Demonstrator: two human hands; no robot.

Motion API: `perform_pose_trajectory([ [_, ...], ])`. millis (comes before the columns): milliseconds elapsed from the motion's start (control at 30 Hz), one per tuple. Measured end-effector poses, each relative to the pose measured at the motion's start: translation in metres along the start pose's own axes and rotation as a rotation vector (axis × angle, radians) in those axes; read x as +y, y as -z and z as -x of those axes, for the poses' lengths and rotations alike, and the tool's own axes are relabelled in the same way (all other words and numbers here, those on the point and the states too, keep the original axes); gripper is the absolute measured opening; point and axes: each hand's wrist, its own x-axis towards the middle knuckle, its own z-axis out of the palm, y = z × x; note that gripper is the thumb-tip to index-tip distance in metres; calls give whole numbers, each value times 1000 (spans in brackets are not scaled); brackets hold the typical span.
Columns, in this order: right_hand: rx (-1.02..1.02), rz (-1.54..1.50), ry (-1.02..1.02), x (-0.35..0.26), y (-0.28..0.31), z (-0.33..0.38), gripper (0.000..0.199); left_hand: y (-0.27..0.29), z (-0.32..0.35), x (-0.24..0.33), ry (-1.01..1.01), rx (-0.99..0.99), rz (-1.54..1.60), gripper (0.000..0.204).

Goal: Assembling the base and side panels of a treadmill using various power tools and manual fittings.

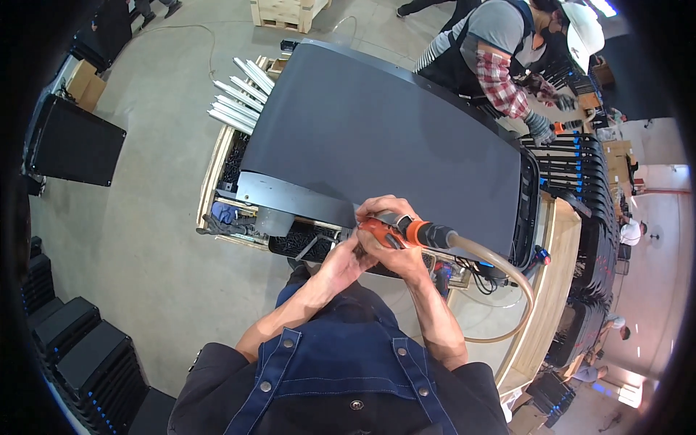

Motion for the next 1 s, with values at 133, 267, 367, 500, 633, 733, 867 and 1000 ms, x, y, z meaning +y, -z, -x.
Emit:
perform_pose_trajectory([
  [133,-19,-15,-12,1,-7,-9,42,32,17,13,38,-103,-179,34],
  [267,-48,80,13,6,-8,-14,42,36,35,28,-30,-183,-299,44],
  [367,-129,174,29,4,-13,-17,44,36,42,38,-75,-178,-328,45],
  [500,-122,160,6,9,-12,-12,44,38,52,48,-160,-138,-403,45],
  [633,-41,-120,-157,-5,-19,-23,41,39,58,48,-281,-85,-539,44],
  [733,-78,-67,-141,-8,-3,-27,48,32,69,52,-368,-82,-603,41],
  [867,25,-368,-89,-26,15,-17,50,34,69,47,-384,-91,-520,42],
  [1000,46,-564,-68,-31,23,-4,49,38,62,43,-303,30,-347,33],
])
